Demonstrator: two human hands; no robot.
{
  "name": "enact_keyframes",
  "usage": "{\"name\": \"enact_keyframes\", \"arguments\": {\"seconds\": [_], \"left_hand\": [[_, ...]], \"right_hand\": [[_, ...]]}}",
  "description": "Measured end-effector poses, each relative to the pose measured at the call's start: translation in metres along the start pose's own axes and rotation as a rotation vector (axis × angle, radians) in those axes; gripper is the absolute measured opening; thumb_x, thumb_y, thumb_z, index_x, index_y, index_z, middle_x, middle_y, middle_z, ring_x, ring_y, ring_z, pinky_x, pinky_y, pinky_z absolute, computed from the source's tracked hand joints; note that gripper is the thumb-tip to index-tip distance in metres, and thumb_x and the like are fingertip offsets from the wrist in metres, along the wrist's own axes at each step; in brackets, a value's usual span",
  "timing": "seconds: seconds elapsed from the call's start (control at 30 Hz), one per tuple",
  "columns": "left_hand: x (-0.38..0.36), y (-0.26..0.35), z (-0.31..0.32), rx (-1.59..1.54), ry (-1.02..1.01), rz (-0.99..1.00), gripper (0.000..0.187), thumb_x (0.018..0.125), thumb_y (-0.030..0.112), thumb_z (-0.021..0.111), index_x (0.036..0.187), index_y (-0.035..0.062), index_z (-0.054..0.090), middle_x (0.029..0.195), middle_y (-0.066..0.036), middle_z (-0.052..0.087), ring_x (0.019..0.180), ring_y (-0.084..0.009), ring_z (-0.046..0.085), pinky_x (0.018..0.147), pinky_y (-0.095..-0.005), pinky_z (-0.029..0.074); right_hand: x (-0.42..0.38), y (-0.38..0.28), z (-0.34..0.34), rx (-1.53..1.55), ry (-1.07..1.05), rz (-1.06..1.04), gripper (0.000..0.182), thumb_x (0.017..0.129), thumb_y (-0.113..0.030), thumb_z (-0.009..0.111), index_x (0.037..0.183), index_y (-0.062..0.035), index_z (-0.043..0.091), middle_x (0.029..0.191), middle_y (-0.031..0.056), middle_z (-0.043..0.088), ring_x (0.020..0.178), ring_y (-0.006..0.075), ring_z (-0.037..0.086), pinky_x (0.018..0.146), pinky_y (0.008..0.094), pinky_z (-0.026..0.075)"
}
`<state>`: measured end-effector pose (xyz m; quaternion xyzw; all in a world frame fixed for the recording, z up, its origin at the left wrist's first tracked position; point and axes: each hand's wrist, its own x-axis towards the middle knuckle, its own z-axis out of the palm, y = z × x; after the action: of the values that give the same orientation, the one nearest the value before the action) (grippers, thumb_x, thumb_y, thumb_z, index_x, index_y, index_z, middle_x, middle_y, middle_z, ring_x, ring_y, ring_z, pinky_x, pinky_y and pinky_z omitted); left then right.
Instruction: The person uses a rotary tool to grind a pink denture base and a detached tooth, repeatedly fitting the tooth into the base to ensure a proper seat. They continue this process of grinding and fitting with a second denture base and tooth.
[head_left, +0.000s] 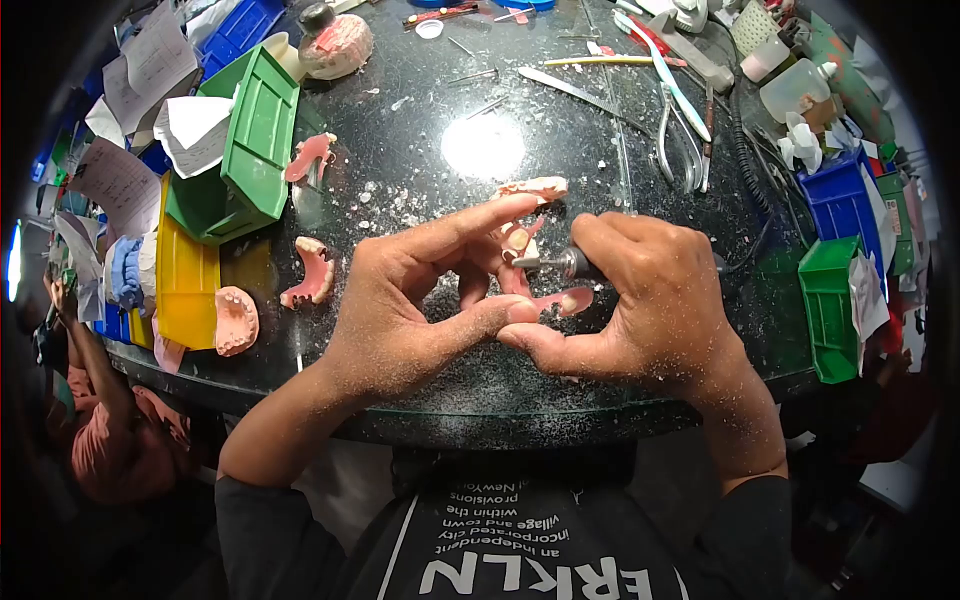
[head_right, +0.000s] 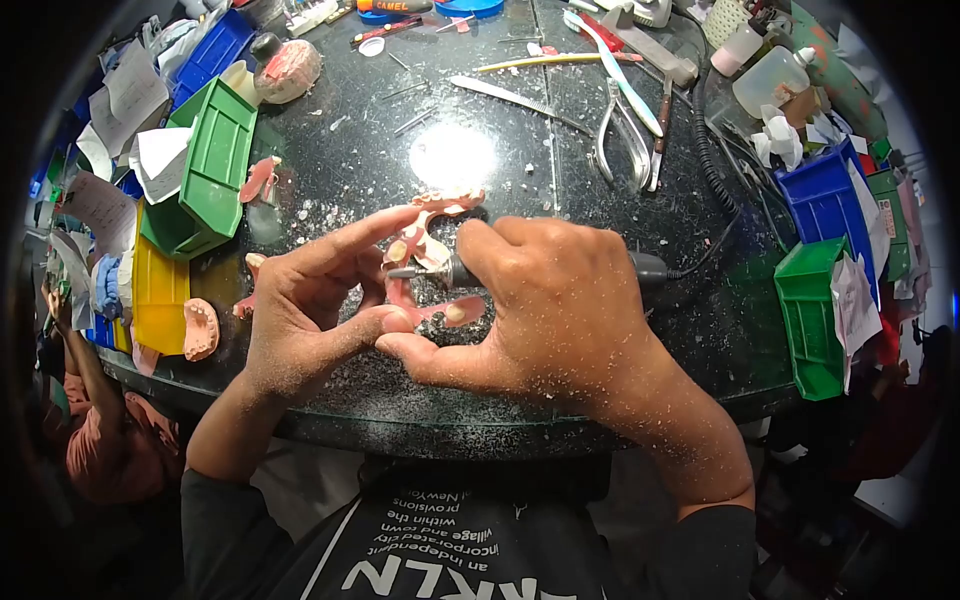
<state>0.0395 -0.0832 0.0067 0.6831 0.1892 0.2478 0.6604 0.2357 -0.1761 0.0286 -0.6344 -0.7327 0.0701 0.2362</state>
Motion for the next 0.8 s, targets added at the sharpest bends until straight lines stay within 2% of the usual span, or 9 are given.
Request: {"name": "enact_keyframes", "arguments": {"seconds": [0.43, 0.53, 0.73, 0.8], "left_hand": [[-0.0004, -0.0038, -0.0006, 0.04, 0.002, -0.009, 0.063, 0.082, 0.006, 0.078, 0.139, 0.0025, 0.053, 0.093, -0.002, 0.065, 0.076, -0.0025, 0.055, 0.066, -0.0176, 0.045], [-0.0016, 0.0048, -0.0031, 0.068, -0.037, -0.118, 0.065, 0.079, -0.001, 0.074, 0.138, -0.0052, 0.05, 0.111, -0.006, 0.064, 0.09, -0.0075, 0.058, 0.083, -0.0235, 0.048], [-0.001, 0.0039, -0.0029, 0.075, -0.037, -0.107, 0.066, 0.078, 0.0, 0.076, 0.139, -0.0042, 0.05, 0.097, -0.002, 0.062, 0.088, -0.0071, 0.058, 0.083, -0.0232, 0.047], [-0.0013, 0.0043, -0.0017, 0.054, -0.025, -0.099, 0.066, 0.078, 0.001, 0.076, 0.139, -0.0042, 0.05, 0.098, -0.002, 0.062, 0.088, -0.007, 0.058, 0.083, -0.0234, 0.047]], "right_hand": [[-0.0024, 0.0028, 0.0028, 0.023, -0.025, -0.021, 0.056, 0.07, -0.055, 0.078, 0.066, -0.0057, 0.052, 0.056, 0.0056, 0.048, 0.046, 0.0188, 0.052, 0.044, 0.0348, 0.042], [-0.0013, 0.0032, 0.0031, 0.016, -0.019, -0.026, 0.056, 0.07, -0.055, 0.078, 0.065, -0.006, 0.052, 0.056, 0.0055, 0.047, 0.046, 0.0184, 0.051, 0.044, 0.0348, 0.042], [-0.0028, 0.003, 0.0033, 0.01, -0.053, -0.028, 0.055, 0.07, -0.054, 0.078, 0.066, -0.0057, 0.053, 0.056, 0.0056, 0.049, 0.046, 0.0184, 0.052, 0.045, 0.0345, 0.042], [-0.0022, 0.0025, 0.0035, 0.013, -0.036, -0.032, 0.054, 0.07, -0.054, 0.079, 0.067, -0.0056, 0.054, 0.056, 0.0057, 0.049, 0.047, 0.0182, 0.053, 0.044, 0.0342, 0.042]]}}
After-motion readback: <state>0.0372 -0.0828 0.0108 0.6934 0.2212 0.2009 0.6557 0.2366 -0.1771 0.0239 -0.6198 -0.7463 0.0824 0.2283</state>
